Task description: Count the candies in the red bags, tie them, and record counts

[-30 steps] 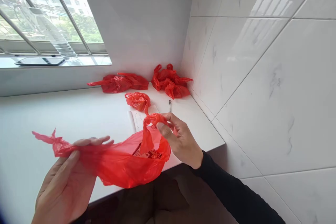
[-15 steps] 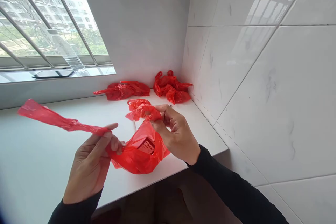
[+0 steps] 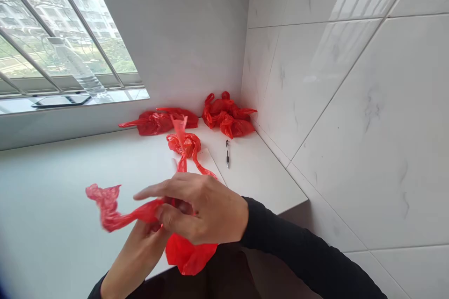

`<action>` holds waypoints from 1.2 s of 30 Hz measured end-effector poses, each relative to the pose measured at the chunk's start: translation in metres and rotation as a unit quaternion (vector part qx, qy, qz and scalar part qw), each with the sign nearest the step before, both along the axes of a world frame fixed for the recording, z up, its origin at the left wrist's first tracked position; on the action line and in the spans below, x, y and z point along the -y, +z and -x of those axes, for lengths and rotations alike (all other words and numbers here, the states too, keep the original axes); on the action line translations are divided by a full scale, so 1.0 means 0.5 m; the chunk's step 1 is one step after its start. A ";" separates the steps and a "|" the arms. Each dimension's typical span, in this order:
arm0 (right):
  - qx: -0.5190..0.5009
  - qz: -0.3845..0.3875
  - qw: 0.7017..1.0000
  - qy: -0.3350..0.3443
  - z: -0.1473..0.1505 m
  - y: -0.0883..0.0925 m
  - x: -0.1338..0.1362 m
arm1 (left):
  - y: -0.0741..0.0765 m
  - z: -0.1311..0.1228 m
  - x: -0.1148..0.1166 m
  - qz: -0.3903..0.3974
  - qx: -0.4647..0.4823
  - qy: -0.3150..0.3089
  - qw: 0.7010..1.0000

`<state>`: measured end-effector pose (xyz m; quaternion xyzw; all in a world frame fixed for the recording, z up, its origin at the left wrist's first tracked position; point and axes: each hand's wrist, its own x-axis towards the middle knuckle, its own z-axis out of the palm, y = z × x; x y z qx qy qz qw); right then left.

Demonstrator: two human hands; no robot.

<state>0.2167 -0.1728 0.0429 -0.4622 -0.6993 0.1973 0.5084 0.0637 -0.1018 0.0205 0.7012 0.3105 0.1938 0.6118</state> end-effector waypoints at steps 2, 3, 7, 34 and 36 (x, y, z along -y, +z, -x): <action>0.011 -0.009 1.000 -0.018 -0.005 -0.007 0.000 | -0.012 0.000 -0.011 -0.001 0.009 0.016 1.000; 0.025 -0.013 0.999 -0.024 -0.008 -0.012 -0.001 | -0.020 0.000 -0.017 -0.009 0.009 0.024 1.000; 0.095 -0.010 0.995 -0.030 -0.017 -0.032 -0.009 | -0.040 0.006 -0.040 0.006 -0.027 0.030 0.999; 0.053 0.099 0.992 -0.049 -0.046 -0.102 -0.029 | 0.000 0.032 -0.026 0.129 0.009 0.043 0.991; 0.056 0.068 0.991 -0.097 -0.043 -0.097 -0.024 | 0.001 0.035 -0.026 0.131 0.006 0.054 0.990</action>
